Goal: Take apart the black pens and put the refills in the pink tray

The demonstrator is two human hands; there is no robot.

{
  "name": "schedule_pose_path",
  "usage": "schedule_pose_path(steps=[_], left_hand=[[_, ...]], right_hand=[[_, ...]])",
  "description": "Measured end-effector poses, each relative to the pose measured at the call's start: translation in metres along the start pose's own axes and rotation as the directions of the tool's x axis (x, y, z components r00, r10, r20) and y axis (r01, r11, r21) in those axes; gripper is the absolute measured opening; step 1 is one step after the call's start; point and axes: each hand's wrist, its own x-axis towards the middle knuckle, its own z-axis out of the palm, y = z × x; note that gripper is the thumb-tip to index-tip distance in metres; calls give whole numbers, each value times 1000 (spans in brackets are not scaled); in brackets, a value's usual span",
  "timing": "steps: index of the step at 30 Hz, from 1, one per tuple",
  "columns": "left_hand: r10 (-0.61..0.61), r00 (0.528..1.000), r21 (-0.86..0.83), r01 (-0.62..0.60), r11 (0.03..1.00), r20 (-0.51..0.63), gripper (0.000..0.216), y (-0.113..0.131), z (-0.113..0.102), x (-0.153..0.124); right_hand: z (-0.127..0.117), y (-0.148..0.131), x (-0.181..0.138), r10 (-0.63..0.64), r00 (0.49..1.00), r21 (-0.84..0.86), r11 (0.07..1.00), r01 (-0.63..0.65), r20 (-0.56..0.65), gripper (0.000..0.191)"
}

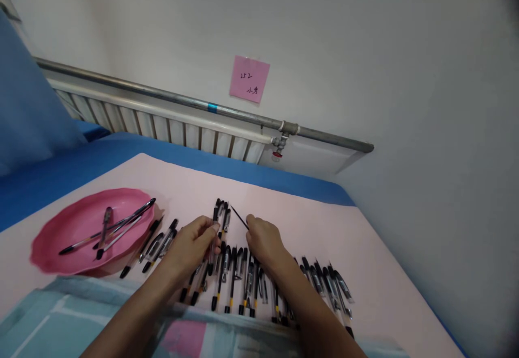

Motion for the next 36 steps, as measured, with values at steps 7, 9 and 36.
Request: schedule_pose_path(steps=[7, 9, 36], left_hand=[[38, 997, 58, -41, 997, 61, 21, -4, 0, 0], [67, 991, 89, -77, 993, 114, 19, -7, 0, 0], [236, 936, 347, -320, 882, 262, 16, -6, 0, -4]], right_hand=[[-14, -4, 4, 196, 980, 575, 807, -136, -44, 26], [-23, -7, 4, 245, 969, 886, 440, -143, 35, 25], [-45, -33, -11, 139, 989, 943, -331, 0, 49, 6]])
